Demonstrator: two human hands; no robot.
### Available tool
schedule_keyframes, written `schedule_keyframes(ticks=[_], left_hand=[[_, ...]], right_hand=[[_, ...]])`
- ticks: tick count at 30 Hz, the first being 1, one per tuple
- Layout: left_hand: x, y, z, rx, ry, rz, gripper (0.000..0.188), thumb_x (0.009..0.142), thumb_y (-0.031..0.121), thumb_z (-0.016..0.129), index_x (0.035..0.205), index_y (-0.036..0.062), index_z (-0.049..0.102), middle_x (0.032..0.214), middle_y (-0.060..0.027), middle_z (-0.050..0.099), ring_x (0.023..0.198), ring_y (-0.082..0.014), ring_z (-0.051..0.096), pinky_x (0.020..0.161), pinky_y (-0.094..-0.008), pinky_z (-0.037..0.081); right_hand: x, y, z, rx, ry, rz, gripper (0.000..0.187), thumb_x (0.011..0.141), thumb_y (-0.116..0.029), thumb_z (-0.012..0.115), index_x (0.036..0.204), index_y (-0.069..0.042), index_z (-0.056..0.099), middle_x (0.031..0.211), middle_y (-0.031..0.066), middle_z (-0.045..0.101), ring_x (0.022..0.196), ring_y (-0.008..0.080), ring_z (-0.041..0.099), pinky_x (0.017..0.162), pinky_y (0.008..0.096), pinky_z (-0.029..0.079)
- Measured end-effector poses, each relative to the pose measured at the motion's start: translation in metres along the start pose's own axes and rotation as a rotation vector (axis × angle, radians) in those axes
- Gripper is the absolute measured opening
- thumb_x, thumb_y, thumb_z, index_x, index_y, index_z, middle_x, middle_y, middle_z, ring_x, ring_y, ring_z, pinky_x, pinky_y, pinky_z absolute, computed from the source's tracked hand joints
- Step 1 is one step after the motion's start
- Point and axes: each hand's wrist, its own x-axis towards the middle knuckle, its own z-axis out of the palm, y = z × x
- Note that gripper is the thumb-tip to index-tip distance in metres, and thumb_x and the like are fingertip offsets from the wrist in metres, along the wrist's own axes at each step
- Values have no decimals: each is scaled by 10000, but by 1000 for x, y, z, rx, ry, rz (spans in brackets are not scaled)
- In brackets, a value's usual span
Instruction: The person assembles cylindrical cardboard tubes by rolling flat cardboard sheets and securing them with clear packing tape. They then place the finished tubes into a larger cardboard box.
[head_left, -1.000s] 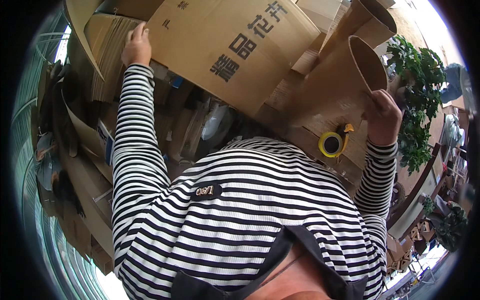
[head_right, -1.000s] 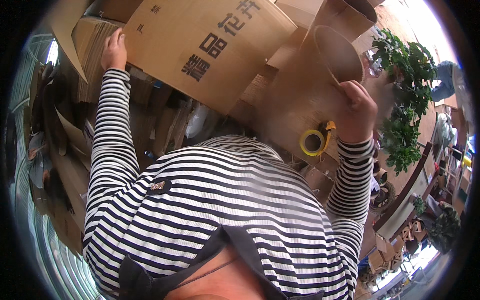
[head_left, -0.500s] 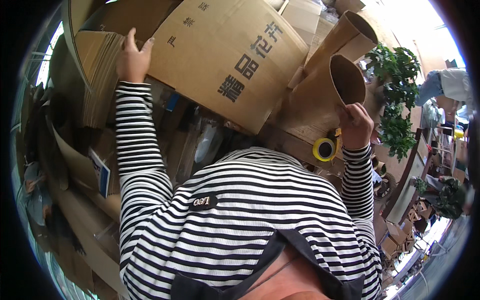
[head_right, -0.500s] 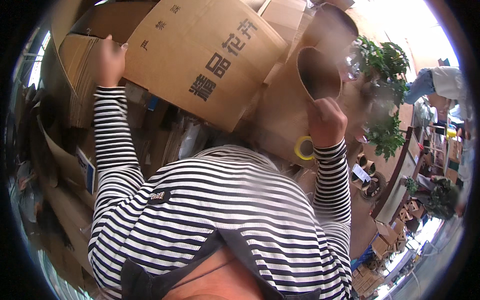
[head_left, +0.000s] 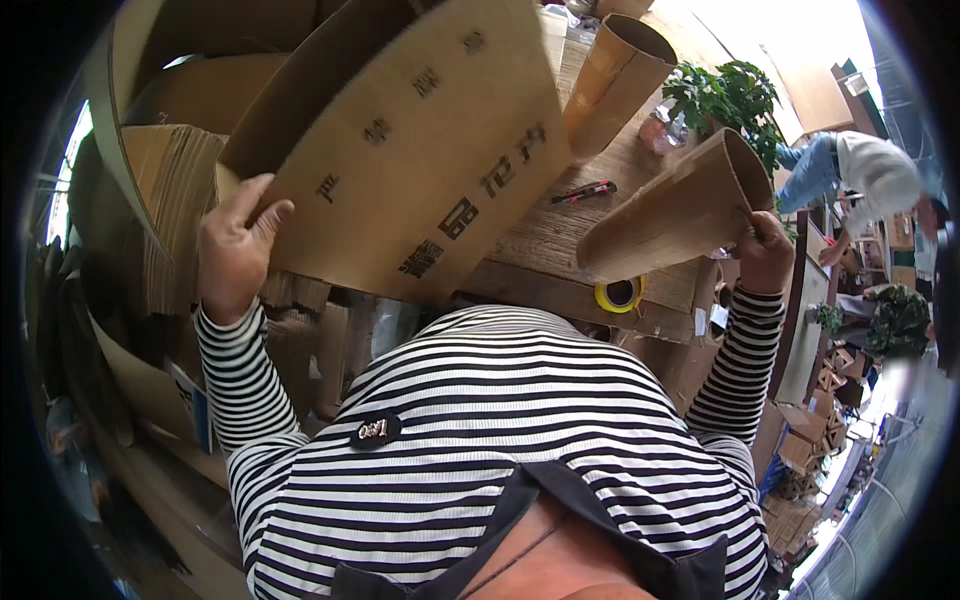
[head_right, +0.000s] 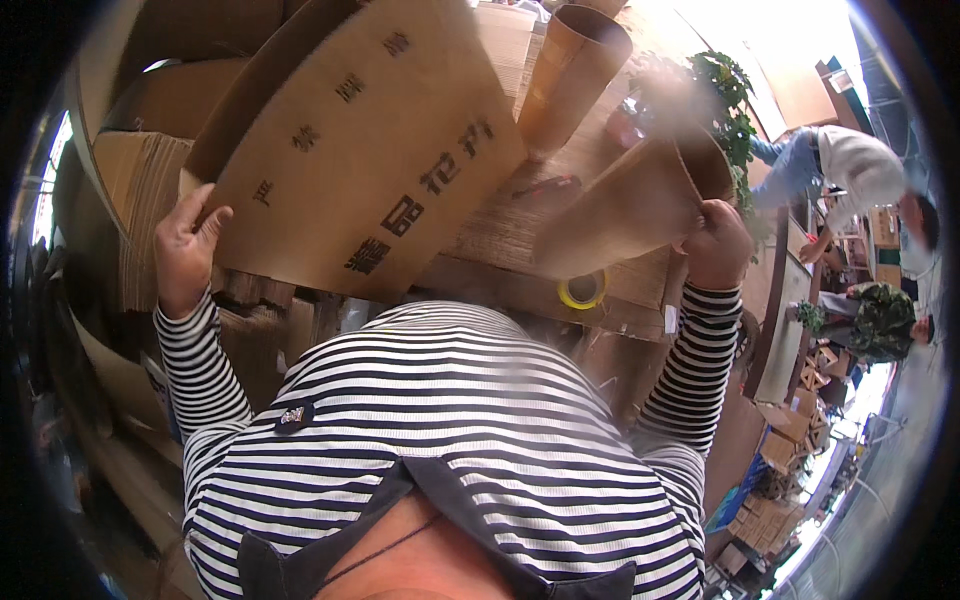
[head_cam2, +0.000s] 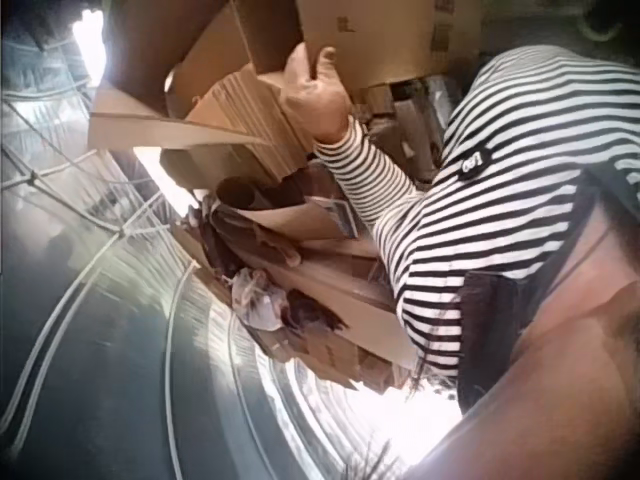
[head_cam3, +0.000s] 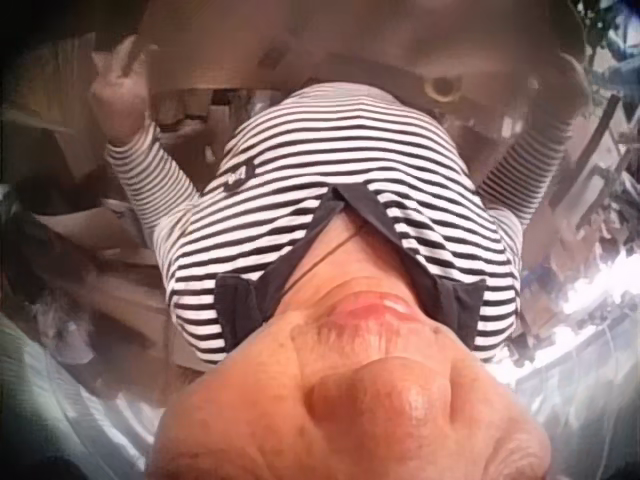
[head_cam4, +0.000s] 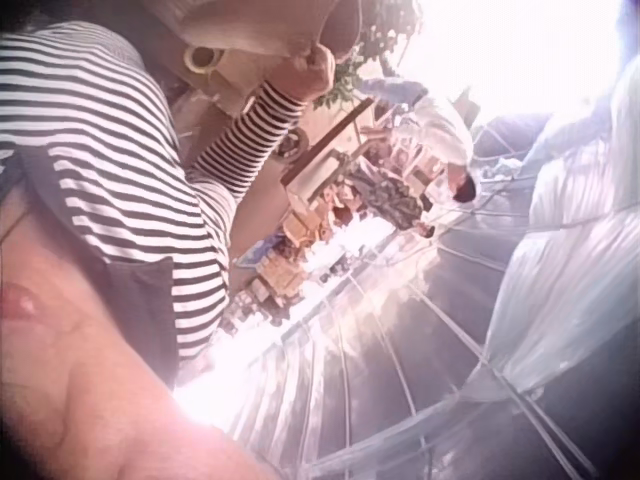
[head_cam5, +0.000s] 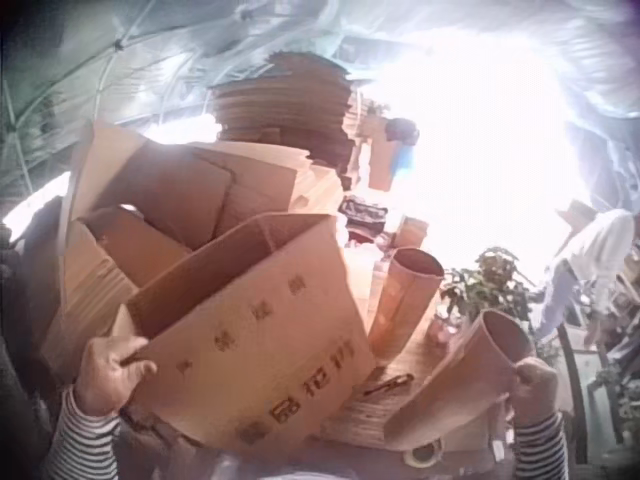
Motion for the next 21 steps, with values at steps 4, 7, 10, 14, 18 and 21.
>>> schedule_keyframes(ticks=[4,7,10,14,18,21], left_hand=[[-33,42,16,22,-19,283,280,834,34,727,1110,-1,704,839,-143,668,788,-294,650,718,-378,513],[-53,65,40,95,-20,444,336,726,-79,647,1026,48,731,790,-97,660,750,-276,631,703,-371,490],[-76,85,65,133,-143,449,205,757,-38,650,943,30,701,814,-114,668,780,-303,644,744,-409,508],[-82,88,70,124,-303,234,187,779,29,710,964,23,685,877,-125,686,844,-318,651,788,-406,520],[-74,101,81,-22,-572,121,276,855,231,743,1029,22,697,953,-140,714,922,-308,675,831,-387,543],[-57,113,84,-205,-608,62,438,944,419,659,1080,3,689,1001,-138,708,942,-247,684,852,-344,536]], right_hand=[[23,68,-22,-138,10,-378,46,878,-26,627,874,0,665,696,55,565,550,91,530,509,265,414],[42,88,-44,-165,2,-495,40,875,-13,618,865,1,654,676,54,529,538,103,522,504,271,411],[60,95,-60,-19,34,-439,49,888,-30,618,861,-2,648,664,38,517,529,98,507,495,267,399],[84,79,-102,318,-32,-239,82,931,-65,624,879,-9,655,639,-5,520,524,56,471,481,234,368],[117,70,-146,282,-14,-320,106,954,-101,613,913,-11,652,638,-7,529,530,54,478,483,228,368],[137,64,-148,302,-19,-327,124,965,-125,603,939,-12,645,643,0,537,536,61,490,488,231,376]])
